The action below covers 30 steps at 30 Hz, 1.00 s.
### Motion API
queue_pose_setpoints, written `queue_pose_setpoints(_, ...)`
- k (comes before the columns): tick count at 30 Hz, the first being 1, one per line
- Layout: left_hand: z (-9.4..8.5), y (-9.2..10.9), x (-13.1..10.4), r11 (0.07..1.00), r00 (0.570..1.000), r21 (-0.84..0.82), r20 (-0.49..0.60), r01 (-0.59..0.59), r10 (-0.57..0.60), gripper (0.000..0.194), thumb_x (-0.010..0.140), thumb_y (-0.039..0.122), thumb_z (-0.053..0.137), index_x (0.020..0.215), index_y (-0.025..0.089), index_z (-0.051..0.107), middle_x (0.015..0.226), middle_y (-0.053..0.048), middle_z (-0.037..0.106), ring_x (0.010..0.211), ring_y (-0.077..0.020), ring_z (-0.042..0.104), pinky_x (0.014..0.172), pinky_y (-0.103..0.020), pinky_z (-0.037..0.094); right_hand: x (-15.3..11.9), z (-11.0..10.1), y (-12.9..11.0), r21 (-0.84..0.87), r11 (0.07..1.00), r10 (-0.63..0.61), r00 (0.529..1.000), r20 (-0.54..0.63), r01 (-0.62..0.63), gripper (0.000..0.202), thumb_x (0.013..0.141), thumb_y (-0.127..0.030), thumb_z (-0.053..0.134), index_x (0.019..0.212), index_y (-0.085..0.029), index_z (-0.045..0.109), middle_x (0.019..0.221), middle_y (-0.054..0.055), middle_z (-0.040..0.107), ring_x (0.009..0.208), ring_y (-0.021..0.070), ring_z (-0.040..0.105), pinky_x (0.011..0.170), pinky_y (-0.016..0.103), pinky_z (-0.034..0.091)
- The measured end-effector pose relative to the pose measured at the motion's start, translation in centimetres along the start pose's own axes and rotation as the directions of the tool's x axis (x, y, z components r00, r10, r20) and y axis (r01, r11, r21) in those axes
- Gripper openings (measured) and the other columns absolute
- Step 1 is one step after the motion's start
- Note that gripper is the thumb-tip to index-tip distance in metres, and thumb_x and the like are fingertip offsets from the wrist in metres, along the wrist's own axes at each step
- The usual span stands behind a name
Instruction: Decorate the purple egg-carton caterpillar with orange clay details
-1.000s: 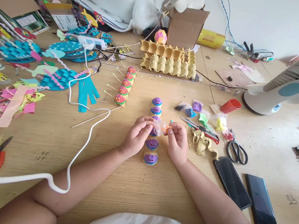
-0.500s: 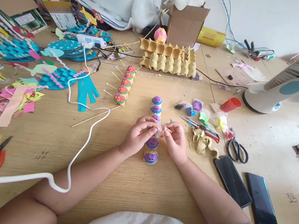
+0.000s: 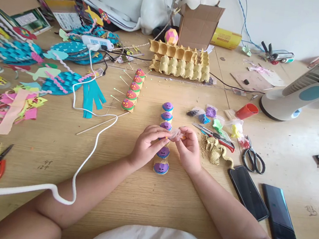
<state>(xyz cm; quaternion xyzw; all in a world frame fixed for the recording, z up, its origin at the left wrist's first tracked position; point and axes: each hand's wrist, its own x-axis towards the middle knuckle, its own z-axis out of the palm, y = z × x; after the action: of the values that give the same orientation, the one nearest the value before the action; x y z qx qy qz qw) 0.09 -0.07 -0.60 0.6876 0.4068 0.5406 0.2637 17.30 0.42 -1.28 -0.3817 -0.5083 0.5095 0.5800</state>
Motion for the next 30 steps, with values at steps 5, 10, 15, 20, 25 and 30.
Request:
queue_pose_setpoints(5,0.1,-0.1,-0.1,0.998,1.000,0.053,0.001,-0.021,0.021,0.012,0.096,0.031,0.070,0.103,0.026,0.079,0.102,-0.006,0.080,0.100,-0.0214,0.072,0.093,-0.040,0.056,-0.2,0.0,-0.4,0.005,1.000,0.022,0.998,0.060,-0.022,0.042,0.085,-0.048,0.081,0.119,-0.029,0.066,0.114,0.006,0.071,0.102,0.0198,0.068,0.092,0.037,0.061)
queue_pose_setpoints(10,0.2,0.2,-0.2,0.993,0.996,0.087,0.049,-0.078,0.074,0.005,0.095,0.027,0.072,0.097,0.024,0.075,0.096,-0.005,0.079,0.094,-0.0203,0.071,0.089,-0.038,0.055,-0.3,-0.1,-0.5,-0.005,0.999,0.035,0.999,0.037,-0.035,0.025,0.088,-0.046,0.078,0.096,-0.025,0.067,0.091,0.001,0.070,0.084,0.0157,0.066,0.080,0.032,0.057)
queue_pose_setpoints(15,0.2,0.4,-0.2,0.996,0.999,0.087,0.031,-0.033,0.031,0.007,0.097,0.028,0.068,0.093,0.023,0.072,0.094,-0.005,0.077,0.093,-0.0199,0.069,0.089,-0.038,0.054,0.1,-0.4,-0.9,-0.265,0.956,-0.146,0.988,-0.048,0.128,0.021,0.096,-0.044,0.068,0.089,-0.024,0.065,0.085,0.002,0.065,0.079,0.0167,0.060,0.074,0.032,0.051)
queue_pose_setpoints(20,0.1,-0.3,-0.3,0.995,0.994,0.023,-0.051,0.098,-0.097,0.016,0.101,0.032,0.063,0.103,0.023,0.075,0.103,-0.006,0.076,0.098,-0.0191,0.068,0.086,-0.034,0.054,1.3,-1.6,-0.9,-0.645,0.746,-0.288,0.953,-0.091,0.164,0.017,0.100,-0.033,0.059,0.097,-0.025,0.074,0.098,0.008,0.070,0.099,0.0250,0.062,0.079,0.039,0.051)
queue_pose_setpoints(25,0.2,-0.8,-0.3,0.991,0.990,-0.010,-0.048,0.133,-0.134,0.019,0.101,0.036,0.063,0.104,0.023,0.078,0.100,-0.006,0.076,0.095,-0.0186,0.068,0.084,-0.033,0.054,2.3,-3.2,0.3,-0.859,0.510,-0.200,0.978,-0.061,0.050,0.034,0.097,-0.022,0.056,0.128,-0.025,0.071,0.105,0.010,0.074,0.107,0.0311,0.061,0.100,0.055,0.045)
queue_pose_setpoints(30,0.1,-0.4,-0.2,0.992,0.991,-0.011,-0.040,0.128,-0.129,0.023,0.102,0.038,0.060,0.103,0.023,0.079,0.098,-0.006,0.077,0.097,-0.0197,0.069,0.089,-0.035,0.053,1.7,-3.0,-0.1,-0.906,0.405,-0.380,0.924,-0.041,0.126,0.051,0.096,-0.023,0.059,0.146,-0.033,0.057,0.143,0.012,0.058,0.136,0.0352,0.048,0.115,0.065,0.033)
